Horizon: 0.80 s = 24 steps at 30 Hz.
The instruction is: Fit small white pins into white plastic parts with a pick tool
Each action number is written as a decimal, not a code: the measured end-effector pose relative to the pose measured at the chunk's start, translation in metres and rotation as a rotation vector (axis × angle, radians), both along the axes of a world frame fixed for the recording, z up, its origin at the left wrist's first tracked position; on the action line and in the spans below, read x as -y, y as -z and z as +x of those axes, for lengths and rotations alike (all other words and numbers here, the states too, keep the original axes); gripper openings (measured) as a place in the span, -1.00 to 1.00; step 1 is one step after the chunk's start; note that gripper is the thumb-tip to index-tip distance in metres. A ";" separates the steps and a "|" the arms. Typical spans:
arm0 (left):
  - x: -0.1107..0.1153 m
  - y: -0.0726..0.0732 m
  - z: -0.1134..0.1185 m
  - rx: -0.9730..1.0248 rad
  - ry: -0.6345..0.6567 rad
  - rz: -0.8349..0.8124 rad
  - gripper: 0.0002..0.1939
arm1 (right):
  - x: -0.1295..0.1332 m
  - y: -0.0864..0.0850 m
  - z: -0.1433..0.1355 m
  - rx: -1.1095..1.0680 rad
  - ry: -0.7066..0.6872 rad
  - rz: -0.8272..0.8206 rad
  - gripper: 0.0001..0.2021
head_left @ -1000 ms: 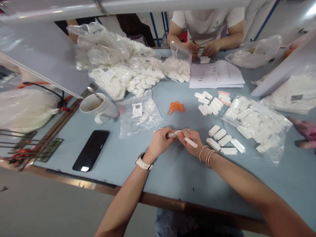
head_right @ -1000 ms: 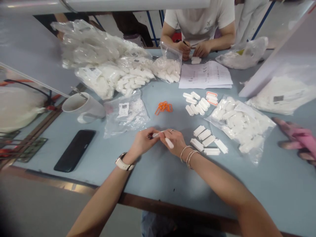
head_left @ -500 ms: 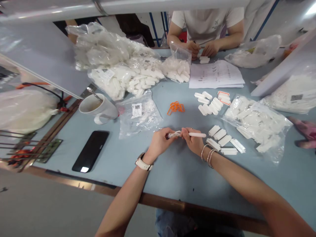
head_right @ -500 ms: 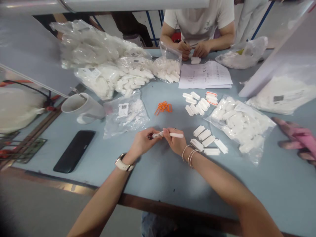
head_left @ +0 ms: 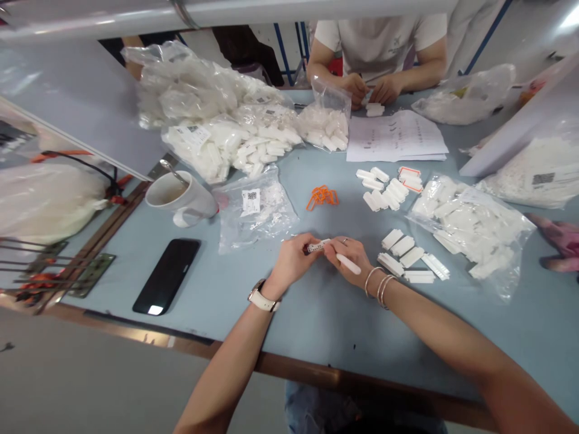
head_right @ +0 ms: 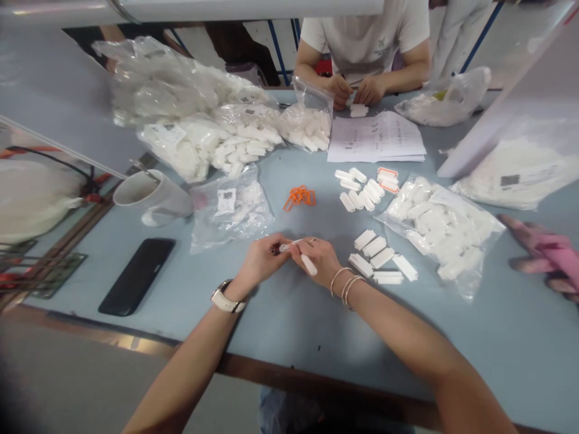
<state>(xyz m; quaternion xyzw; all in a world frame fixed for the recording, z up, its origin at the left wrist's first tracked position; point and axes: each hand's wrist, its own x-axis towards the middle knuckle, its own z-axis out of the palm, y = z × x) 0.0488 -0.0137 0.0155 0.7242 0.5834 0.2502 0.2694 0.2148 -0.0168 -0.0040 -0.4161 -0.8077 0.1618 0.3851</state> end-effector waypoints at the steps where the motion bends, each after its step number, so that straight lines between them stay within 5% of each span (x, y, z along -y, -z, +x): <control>1: 0.000 0.000 0.000 0.007 -0.001 -0.001 -0.92 | 0.000 0.000 0.001 -0.020 0.019 -0.022 -0.56; 24: 0.000 0.000 0.000 -0.012 0.010 0.002 -0.95 | 0.001 -0.005 0.005 -0.242 0.125 -0.225 -0.40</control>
